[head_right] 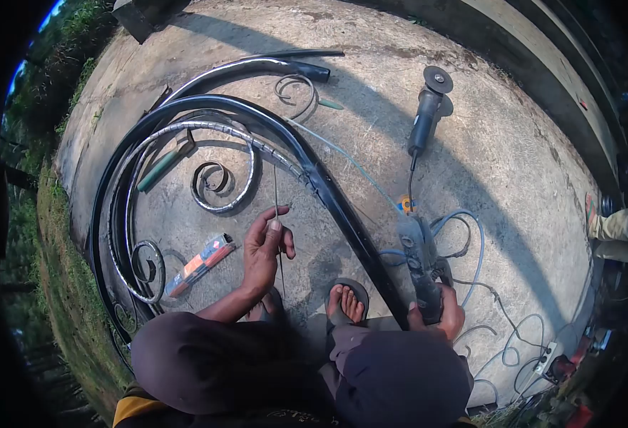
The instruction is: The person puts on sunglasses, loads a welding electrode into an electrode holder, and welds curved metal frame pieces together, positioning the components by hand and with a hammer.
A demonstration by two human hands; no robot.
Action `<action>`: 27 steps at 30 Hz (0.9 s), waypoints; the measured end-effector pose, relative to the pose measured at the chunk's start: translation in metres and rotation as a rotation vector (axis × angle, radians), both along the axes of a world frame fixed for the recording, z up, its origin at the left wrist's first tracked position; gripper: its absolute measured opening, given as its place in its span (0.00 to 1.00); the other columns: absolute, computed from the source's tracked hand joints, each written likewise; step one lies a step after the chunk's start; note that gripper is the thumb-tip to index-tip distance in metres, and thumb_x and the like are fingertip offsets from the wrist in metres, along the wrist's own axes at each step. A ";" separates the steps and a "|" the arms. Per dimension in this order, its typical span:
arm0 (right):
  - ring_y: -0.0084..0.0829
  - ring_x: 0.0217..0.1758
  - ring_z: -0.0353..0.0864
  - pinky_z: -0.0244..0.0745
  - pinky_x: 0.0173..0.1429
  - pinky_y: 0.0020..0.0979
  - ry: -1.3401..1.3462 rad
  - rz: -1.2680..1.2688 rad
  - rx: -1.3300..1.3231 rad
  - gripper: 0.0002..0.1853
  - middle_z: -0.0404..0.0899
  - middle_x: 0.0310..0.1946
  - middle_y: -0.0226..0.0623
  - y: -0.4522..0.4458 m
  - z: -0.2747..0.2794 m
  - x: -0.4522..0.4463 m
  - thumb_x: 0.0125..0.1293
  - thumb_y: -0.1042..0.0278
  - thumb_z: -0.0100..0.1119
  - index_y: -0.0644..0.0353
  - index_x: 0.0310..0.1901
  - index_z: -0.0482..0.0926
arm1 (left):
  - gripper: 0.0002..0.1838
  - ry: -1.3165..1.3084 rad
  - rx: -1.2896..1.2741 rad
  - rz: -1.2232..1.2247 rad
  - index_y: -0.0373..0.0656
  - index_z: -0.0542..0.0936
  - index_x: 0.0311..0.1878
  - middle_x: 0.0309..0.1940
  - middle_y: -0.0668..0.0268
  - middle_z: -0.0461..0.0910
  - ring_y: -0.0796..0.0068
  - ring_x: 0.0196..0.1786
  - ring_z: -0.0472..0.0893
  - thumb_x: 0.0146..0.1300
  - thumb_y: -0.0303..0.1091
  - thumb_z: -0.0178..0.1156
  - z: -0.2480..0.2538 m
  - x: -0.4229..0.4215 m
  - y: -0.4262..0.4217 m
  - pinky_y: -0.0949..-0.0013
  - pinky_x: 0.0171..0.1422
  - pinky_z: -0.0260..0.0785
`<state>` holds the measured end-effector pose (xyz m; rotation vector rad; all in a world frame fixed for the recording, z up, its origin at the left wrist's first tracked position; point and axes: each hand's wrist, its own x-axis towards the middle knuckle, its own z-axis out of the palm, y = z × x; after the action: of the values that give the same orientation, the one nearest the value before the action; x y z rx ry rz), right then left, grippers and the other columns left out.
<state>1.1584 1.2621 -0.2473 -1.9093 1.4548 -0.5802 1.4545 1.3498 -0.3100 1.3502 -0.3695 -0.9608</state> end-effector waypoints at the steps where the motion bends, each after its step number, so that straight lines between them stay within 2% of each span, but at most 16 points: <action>1: 0.40 0.34 0.85 0.78 0.42 0.35 0.063 0.017 -0.070 0.21 0.83 0.31 0.42 0.005 0.002 -0.008 0.45 0.74 0.69 0.61 0.45 0.78 | 0.14 0.020 -0.064 0.050 0.38 0.72 0.57 0.26 0.67 0.76 0.81 0.25 0.75 0.79 0.37 0.45 -0.003 0.002 -0.002 0.77 0.31 0.68; 2: 0.43 0.35 0.86 0.78 0.43 0.37 0.093 -0.008 -0.030 0.23 0.83 0.32 0.44 0.010 0.007 -0.016 0.43 0.75 0.70 0.60 0.46 0.78 | 0.13 0.116 -0.071 0.030 0.40 0.69 0.57 0.27 0.63 0.79 0.76 0.26 0.79 0.79 0.37 0.44 -0.013 0.004 -0.003 0.74 0.34 0.72; 3: 0.46 0.35 0.86 0.79 0.44 0.39 0.260 -0.009 -0.137 0.25 0.83 0.32 0.45 0.014 0.014 -0.021 0.42 0.75 0.70 0.58 0.47 0.78 | 0.13 0.139 -0.056 0.024 0.40 0.69 0.57 0.27 0.63 0.79 0.76 0.26 0.79 0.79 0.37 0.44 -0.022 0.000 0.000 0.74 0.34 0.72; 5: 0.48 0.37 0.86 0.79 0.44 0.40 0.370 -0.021 -0.157 0.26 0.83 0.32 0.45 0.021 0.020 -0.028 0.41 0.75 0.70 0.57 0.48 0.78 | 0.09 0.315 -0.070 -0.017 0.42 0.69 0.52 0.30 0.59 0.82 0.71 0.29 0.82 0.78 0.36 0.45 -0.037 -0.010 0.001 0.70 0.38 0.74; 6: 0.47 0.37 0.86 0.79 0.44 0.39 0.403 -0.031 -0.095 0.26 0.84 0.33 0.45 0.023 0.022 -0.032 0.42 0.75 0.69 0.56 0.49 0.79 | 0.07 0.358 -0.012 -0.089 0.42 0.68 0.50 0.35 0.53 0.83 0.67 0.32 0.84 0.78 0.34 0.45 -0.046 -0.014 0.004 0.68 0.39 0.76; 7: 0.47 0.37 0.86 0.79 0.44 0.39 0.418 -0.030 -0.089 0.26 0.84 0.33 0.45 0.025 0.022 -0.035 0.42 0.75 0.69 0.56 0.49 0.79 | 0.07 0.373 -0.006 -0.089 0.42 0.68 0.50 0.35 0.53 0.83 0.67 0.32 0.84 0.78 0.34 0.45 -0.050 -0.018 0.005 0.68 0.39 0.76; 9: 0.45 0.37 0.87 0.79 0.44 0.38 0.399 -0.060 -0.025 0.25 0.84 0.33 0.44 0.029 0.022 -0.038 0.44 0.74 0.68 0.57 0.49 0.78 | 0.07 0.507 0.151 -0.315 0.42 0.68 0.51 0.37 0.51 0.84 0.65 0.34 0.85 0.77 0.34 0.45 -0.056 -0.030 0.008 0.66 0.38 0.77; 10: 0.39 0.36 0.87 0.79 0.44 0.36 0.407 -0.090 -0.016 0.24 0.84 0.33 0.43 0.031 0.023 -0.034 0.44 0.74 0.67 0.58 0.49 0.78 | 0.07 0.542 0.137 -0.364 0.42 0.68 0.51 0.39 0.50 0.84 0.64 0.35 0.86 0.77 0.33 0.46 -0.064 -0.037 0.010 0.66 0.37 0.78; 11: 0.39 0.36 0.87 0.79 0.44 0.36 0.418 -0.081 -0.012 0.24 0.84 0.33 0.43 0.031 0.021 -0.033 0.44 0.74 0.67 0.58 0.49 0.78 | 0.07 0.554 0.140 -0.356 0.42 0.68 0.51 0.39 0.50 0.84 0.64 0.35 0.86 0.77 0.33 0.46 -0.070 -0.045 0.009 0.66 0.37 0.78; 13: 0.32 0.33 0.85 0.78 0.42 0.32 0.397 -0.127 -0.010 0.24 0.83 0.30 0.40 0.033 0.020 -0.036 0.44 0.75 0.66 0.59 0.48 0.78 | 0.07 0.561 0.077 -0.401 0.40 0.68 0.52 0.37 0.51 0.84 0.64 0.36 0.87 0.76 0.31 0.47 -0.074 -0.059 0.009 0.69 0.34 0.80; 14: 0.32 0.33 0.85 0.78 0.42 0.32 0.404 -0.116 -0.002 0.24 0.83 0.30 0.40 0.035 0.022 -0.036 0.44 0.75 0.66 0.59 0.48 0.78 | 0.08 0.535 0.092 -0.437 0.41 0.69 0.53 0.39 0.52 0.84 0.66 0.35 0.87 0.76 0.30 0.48 -0.069 -0.058 0.006 0.68 0.37 0.79; 17: 0.27 0.31 0.83 0.77 0.39 0.28 0.422 -0.088 0.030 0.23 0.82 0.28 0.37 0.040 0.021 -0.039 0.44 0.77 0.63 0.61 0.47 0.79 | 0.08 0.473 0.060 -0.450 0.40 0.69 0.53 0.38 0.53 0.84 0.67 0.36 0.87 0.76 0.31 0.48 -0.072 -0.055 -0.002 0.68 0.37 0.79; 19: 0.25 0.29 0.82 0.75 0.36 0.25 0.367 0.063 -0.184 0.22 0.81 0.26 0.35 0.043 0.005 -0.053 0.43 0.78 0.61 0.62 0.45 0.79 | 0.08 0.486 0.064 -0.407 0.40 0.69 0.53 0.38 0.53 0.84 0.66 0.36 0.87 0.76 0.31 0.49 -0.073 -0.053 -0.008 0.68 0.38 0.79; 21: 0.26 0.29 0.82 0.75 0.36 0.27 0.341 -0.023 -0.092 0.21 0.81 0.26 0.34 0.052 -0.010 -0.076 0.42 0.78 0.61 0.63 0.44 0.79 | 0.08 0.497 0.071 -0.376 0.40 0.69 0.53 0.38 0.53 0.84 0.66 0.36 0.86 0.76 0.32 0.49 -0.073 -0.051 -0.013 0.68 0.38 0.79; 24: 0.30 0.28 0.83 0.76 0.37 0.29 0.272 -0.346 0.190 0.23 0.81 0.25 0.36 0.057 -0.032 -0.117 0.40 0.76 0.62 0.63 0.44 0.79 | 0.09 0.506 0.096 -0.343 0.39 0.69 0.53 0.39 0.53 0.84 0.64 0.39 0.86 0.76 0.33 0.48 -0.073 -0.045 -0.020 0.66 0.40 0.79; 27: 0.39 0.29 0.83 0.77 0.38 0.35 0.224 -0.319 0.150 0.25 0.82 0.28 0.41 0.057 -0.024 -0.119 0.40 0.73 0.64 0.63 0.46 0.79 | 0.09 0.520 0.108 -0.333 0.39 0.69 0.53 0.40 0.52 0.83 0.63 0.39 0.86 0.76 0.33 0.48 -0.075 -0.046 -0.023 0.65 0.42 0.80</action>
<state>1.0391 1.3193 -0.2709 -1.6788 1.9110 -0.3937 1.4082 1.3264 -0.3847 1.0984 -0.1450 -1.5820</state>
